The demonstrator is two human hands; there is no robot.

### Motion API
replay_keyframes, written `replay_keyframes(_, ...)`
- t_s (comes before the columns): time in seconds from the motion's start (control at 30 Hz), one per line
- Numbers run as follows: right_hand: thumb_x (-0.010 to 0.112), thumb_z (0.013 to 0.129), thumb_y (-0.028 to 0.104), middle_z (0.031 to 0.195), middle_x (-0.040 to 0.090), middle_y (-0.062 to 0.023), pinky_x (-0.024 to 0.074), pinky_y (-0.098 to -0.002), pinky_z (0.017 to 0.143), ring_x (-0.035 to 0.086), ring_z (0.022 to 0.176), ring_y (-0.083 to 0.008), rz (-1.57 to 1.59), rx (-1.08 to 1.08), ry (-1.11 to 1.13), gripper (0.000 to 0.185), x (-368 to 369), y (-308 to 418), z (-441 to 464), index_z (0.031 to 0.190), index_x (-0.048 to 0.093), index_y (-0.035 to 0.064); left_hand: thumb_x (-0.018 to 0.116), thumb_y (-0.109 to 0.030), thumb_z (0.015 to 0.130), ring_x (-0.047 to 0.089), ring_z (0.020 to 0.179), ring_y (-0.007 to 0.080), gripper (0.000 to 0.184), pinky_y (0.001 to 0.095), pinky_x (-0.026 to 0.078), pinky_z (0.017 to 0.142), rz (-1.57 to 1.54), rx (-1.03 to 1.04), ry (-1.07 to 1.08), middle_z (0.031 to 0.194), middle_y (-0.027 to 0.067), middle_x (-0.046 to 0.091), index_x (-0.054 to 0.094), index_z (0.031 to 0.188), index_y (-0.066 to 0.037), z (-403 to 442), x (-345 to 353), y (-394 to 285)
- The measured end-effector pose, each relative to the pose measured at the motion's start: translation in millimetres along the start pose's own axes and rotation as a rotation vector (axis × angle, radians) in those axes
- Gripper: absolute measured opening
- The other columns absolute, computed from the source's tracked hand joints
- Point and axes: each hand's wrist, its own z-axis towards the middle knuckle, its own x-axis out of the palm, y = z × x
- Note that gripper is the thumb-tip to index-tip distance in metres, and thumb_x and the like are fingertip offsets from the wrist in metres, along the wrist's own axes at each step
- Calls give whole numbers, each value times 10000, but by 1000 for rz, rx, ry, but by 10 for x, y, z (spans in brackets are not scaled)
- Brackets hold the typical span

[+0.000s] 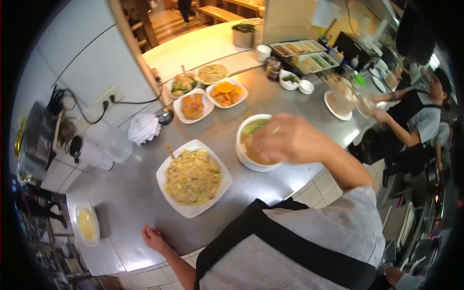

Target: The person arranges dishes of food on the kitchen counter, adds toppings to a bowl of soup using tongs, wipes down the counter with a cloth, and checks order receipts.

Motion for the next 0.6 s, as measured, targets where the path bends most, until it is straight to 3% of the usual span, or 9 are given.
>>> replay_keyframes(0.1, 622, 801, 145, 903, 660, -92, 502, -341, 672, 634, 702, -234, 35, 718, -200, 164, -117, -562, -1074, 935, 653, 57, 482, -199, 928, 379, 548, 44, 198, 175, 287, 465, 52, -23, -269, 673, -23, 480, 583, 1026, -60, -379, 6, -355)
replay_keyframes(0.17, 615, 813, 147, 895, 668, -104, 509, -333, 649, 635, 647, -226, 48, 922, -227, 209, -113, -1173, -1669, 990, 635, 38, 481, -233, 927, 361, 533, 37, 221, 170, 267, 456, -12, -9, -381, 670, -31, 477, 590, 1026, -68, -777, 203, -637)
replay_keyframes(0.23, 637, 809, 207, 965, 664, -116, 507, -342, 737, 650, 774, -246, 223, 1108, -265, 334, -64, -1882, -2014, 1105, 600, 56, 481, -253, 927, 348, 521, 31, 235, 167, 251, 449, -58, 6, -451, 667, -37, 475, 593, 1027, -72, -1163, 452, -779)
replay_keyframes(0.37, 702, 734, 335, 1182, 564, -195, 420, -379, 932, 536, 1108, -317, 71, 1154, -526, 703, 342, -3498, -2145, 1302, 433, 20, 476, -270, 931, 341, 511, 27, 256, 167, 231, 438, -111, 59, -515, 659, -39, 469, 590, 1030, -64, -1963, 1047, -942)
replay_keyframes(0.43, 731, 700, 361, 1207, 542, -211, 409, -388, 946, 523, 1122, -326, -65, 1112, -607, 767, 637, -4185, -2060, 1300, 420, 0, 472, -283, 934, 341, 507, 29, 272, 168, 225, 434, -128, 82, -526, 650, -38, 464, 587, 1031, -55, -2364, 1434, -1014)
replay_keyframes(0.5, 741, 686, 362, 1162, 570, -211, 442, -411, 903, 546, 1088, -350, -74, 1176, -650, 699, 879, -4606, -1914, 1253, 474, 52, 471, -297, 937, 341, 503, 33, 289, 169, 220, 431, -112, 88, -511, 640, -36, 460, 582, 1032, -48, -2779, 1759, -1083)
replay_keyframes(0.6, 734, 694, 352, 1111, 591, -217, 458, -450, 866, 567, 1047, -361, 124, 1369, -463, 601, 616, -4521, -1716, 1156, 509, 41, 451, -298, 938, 365, 538, 34, 284, 165, 251, 460, -117, 82, -403, 666, -42, 460, 583, 1065, -81, -3242, 2183, -1093)
